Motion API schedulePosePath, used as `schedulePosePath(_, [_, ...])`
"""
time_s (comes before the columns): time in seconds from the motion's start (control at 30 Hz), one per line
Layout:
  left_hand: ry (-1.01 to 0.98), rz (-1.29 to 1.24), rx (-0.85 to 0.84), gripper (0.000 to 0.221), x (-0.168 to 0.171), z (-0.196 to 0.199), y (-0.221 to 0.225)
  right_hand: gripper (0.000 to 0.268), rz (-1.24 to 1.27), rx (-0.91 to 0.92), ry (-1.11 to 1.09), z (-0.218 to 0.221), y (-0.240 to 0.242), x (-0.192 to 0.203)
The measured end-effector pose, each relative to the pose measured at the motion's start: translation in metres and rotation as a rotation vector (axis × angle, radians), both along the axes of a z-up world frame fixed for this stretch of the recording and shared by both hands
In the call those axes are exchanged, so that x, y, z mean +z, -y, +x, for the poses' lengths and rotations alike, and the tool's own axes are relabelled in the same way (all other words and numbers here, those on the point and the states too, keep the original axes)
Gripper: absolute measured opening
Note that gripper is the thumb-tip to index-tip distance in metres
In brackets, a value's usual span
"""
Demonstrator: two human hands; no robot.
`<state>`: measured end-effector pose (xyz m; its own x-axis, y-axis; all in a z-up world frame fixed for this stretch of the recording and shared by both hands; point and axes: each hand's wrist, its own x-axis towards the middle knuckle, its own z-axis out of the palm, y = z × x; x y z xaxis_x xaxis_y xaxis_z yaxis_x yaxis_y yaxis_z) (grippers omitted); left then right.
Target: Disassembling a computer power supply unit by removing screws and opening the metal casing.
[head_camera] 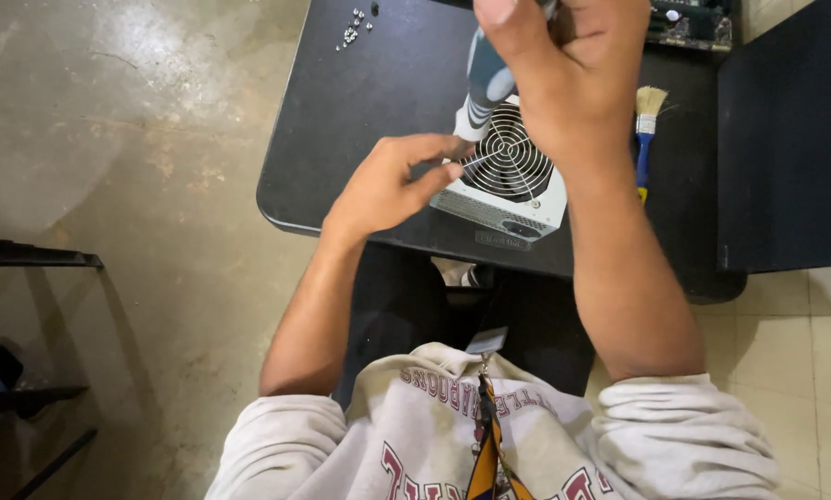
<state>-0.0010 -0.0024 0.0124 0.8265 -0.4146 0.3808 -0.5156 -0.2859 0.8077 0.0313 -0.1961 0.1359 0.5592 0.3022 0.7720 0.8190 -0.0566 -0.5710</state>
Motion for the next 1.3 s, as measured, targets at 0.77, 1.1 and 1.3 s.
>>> schedulePosePath(0.77, [-0.008,-0.071,0.124,0.012,-0.019,-0.004,0.006,0.029,-0.003,-0.080,-0.048,-0.018,-0.021,0.016])
schedulePosePath(1.1, [0.109,-0.009,0.121,0.017,-0.015,0.001,0.008,0.029,0.111,-0.085,-0.074,-0.012,-0.022,-0.004])
schedulePosePath(1.3, [-0.020,-0.051,0.111,0.010,-0.007,0.002,0.004,0.026,-0.053,-0.181,-0.006,-0.025,-0.020,0.006])
